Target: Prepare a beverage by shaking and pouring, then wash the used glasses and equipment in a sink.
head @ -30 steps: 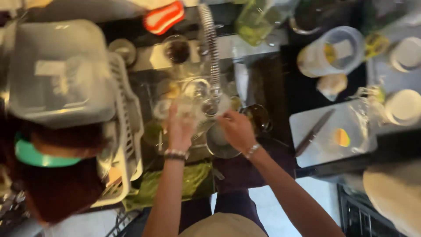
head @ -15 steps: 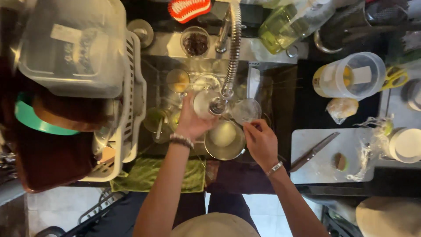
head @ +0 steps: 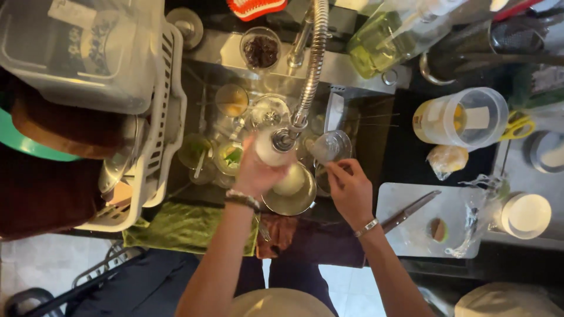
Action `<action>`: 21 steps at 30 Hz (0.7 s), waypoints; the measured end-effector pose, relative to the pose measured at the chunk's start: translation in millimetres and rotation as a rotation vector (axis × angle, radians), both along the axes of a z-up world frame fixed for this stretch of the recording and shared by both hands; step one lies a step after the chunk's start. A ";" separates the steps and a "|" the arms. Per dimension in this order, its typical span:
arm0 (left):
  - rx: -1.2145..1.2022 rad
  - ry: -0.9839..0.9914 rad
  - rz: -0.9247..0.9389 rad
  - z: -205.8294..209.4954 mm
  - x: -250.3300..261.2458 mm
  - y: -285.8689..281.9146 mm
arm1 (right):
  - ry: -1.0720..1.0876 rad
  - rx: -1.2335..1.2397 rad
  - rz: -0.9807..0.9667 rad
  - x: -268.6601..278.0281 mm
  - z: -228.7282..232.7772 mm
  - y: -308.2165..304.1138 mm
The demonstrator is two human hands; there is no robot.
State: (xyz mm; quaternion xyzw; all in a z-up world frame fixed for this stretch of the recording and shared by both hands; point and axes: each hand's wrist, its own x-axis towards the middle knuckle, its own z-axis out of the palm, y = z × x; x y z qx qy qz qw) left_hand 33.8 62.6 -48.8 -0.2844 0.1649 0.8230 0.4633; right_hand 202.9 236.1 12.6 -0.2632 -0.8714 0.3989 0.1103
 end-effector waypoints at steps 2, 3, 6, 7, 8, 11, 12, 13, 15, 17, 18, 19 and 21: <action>-0.125 -0.090 0.021 23.4 -10.2 1.7 | 0.019 0.066 0.043 1.0 -1.5 -1.0; -0.127 -0.096 0.032 18.3 -5.0 -2.2 | 0.015 0.064 0.054 1.9 -2.2 -2.2; -0.160 -0.111 0.003 14.1 1.1 -3.8 | 0.044 0.053 0.056 -5.2 -1.3 -1.3; -0.162 -0.017 -0.008 18.7 5.3 -3.5 | 0.044 0.049 0.053 -7.0 0.0 -2.2; -0.169 0.073 -0.022 22.8 11.3 -5.0 | 0.040 0.043 0.050 -6.8 1.0 -5.2; -0.498 0.335 0.107 32.4 18.1 -8.4 | 0.095 -0.019 0.080 -14.2 2.5 -10.0; -0.503 0.332 0.111 41.4 19.6 -12.5 | 0.093 -0.024 0.085 -16.5 1.4 -13.5; -0.703 0.543 0.153 50.7 21.1 -16.4 | 0.097 -0.079 0.064 -18.7 0.7 -17.0; -0.906 0.763 0.198 73.5 19.1 -22.7 | 0.109 -0.137 0.046 -27.5 -1.7 -24.1; -1.273 1.165 0.126 100.1 19.5 -30.8 | 0.115 -0.099 0.102 -34.2 -3.9 -34.6; -1.278 1.165 0.127 104.4 20.5 -34.4 | 0.116 -0.102 0.104 -39.1 -6.3 -41.0; -1.383 1.278 0.115 108.4 21.7 -37.8 | 0.135 -0.090 0.138 -43.9 -8.9 -47.2; -1.486 1.384 0.102 110.1 26.9 -40.6 | 0.150 -0.074 0.175 -51.6 -7.8 -55.3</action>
